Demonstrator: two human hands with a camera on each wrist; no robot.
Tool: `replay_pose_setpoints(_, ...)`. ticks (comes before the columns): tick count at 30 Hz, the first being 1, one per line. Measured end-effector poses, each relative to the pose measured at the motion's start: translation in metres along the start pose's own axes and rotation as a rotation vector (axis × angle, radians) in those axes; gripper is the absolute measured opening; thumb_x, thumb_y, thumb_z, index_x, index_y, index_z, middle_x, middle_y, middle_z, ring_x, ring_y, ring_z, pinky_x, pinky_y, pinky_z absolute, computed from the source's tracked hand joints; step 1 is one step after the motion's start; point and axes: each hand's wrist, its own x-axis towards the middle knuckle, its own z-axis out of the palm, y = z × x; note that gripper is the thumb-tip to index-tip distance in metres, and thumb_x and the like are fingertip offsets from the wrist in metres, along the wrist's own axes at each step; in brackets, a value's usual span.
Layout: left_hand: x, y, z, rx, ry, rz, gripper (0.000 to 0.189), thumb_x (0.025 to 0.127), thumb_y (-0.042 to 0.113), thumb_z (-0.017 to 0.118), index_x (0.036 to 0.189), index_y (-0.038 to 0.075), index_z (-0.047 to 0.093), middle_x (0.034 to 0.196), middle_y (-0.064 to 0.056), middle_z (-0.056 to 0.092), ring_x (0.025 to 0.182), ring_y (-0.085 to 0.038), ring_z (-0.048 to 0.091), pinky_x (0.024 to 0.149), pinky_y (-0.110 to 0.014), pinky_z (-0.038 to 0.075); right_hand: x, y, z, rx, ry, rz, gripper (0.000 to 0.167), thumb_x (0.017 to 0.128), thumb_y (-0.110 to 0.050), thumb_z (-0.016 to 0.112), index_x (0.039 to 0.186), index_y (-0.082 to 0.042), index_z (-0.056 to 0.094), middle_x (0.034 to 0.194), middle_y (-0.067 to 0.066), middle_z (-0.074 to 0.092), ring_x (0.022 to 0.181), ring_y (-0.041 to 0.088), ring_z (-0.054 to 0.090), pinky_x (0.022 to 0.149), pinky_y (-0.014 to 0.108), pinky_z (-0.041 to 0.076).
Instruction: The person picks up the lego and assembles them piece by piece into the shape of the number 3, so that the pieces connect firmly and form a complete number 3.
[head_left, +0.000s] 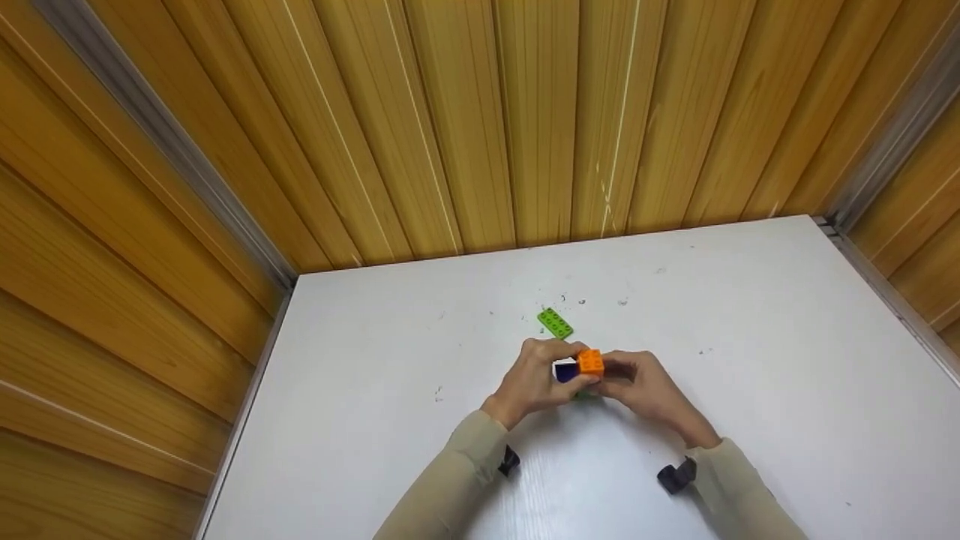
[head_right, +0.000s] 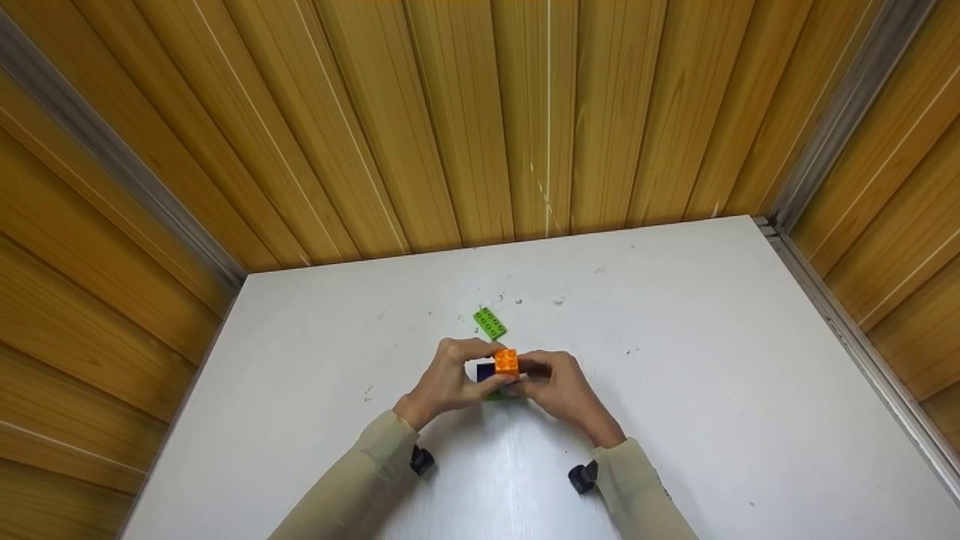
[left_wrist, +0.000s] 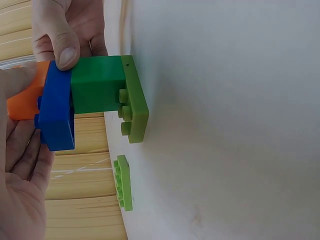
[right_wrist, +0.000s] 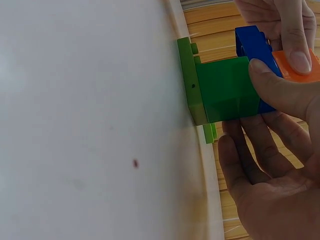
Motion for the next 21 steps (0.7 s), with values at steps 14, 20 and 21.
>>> replay_pose_setpoints(14,-0.004,-0.001,0.0,-0.165,0.006,-0.114,0.04,0.093,0.034,0.085,0.123,0.008,0.079,0.118,-0.002,0.081,0.109,-0.002,0.073,0.096,-0.028,0.06,0.0,0.003,-0.002,-0.021,-0.015,0.009,0.037,0.094,-0.017,0.084,0.129,-0.009,0.076,0.127,0.008,0.077,0.117,0.021,0.073,0.105,0.039,0.057)
replay_pose_setpoints(20,-0.002,-0.005,-0.013,-0.17,-0.002,-0.139,0.049,0.091,0.037,0.088,0.129,0.007,0.076,0.126,-0.005,0.079,0.118,-0.014,0.074,0.104,-0.034,0.057,0.0,0.001,-0.002,-0.012,-0.019,0.022,0.038,0.092,-0.014,0.085,0.129,-0.008,0.076,0.127,0.008,0.077,0.117,0.021,0.073,0.106,0.041,0.056)
replay_pose_setpoints(21,-0.001,-0.007,-0.015,-0.164,0.003,-0.142,0.048,0.091,0.035,0.087,0.129,0.008,0.076,0.127,-0.005,0.078,0.118,-0.016,0.074,0.105,-0.034,0.057,0.001,0.0,-0.002,-0.01,-0.019,0.023,0.039,0.092,-0.013,0.085,0.13,-0.007,0.076,0.127,0.009,0.077,0.117,0.022,0.073,0.106,0.041,0.056)
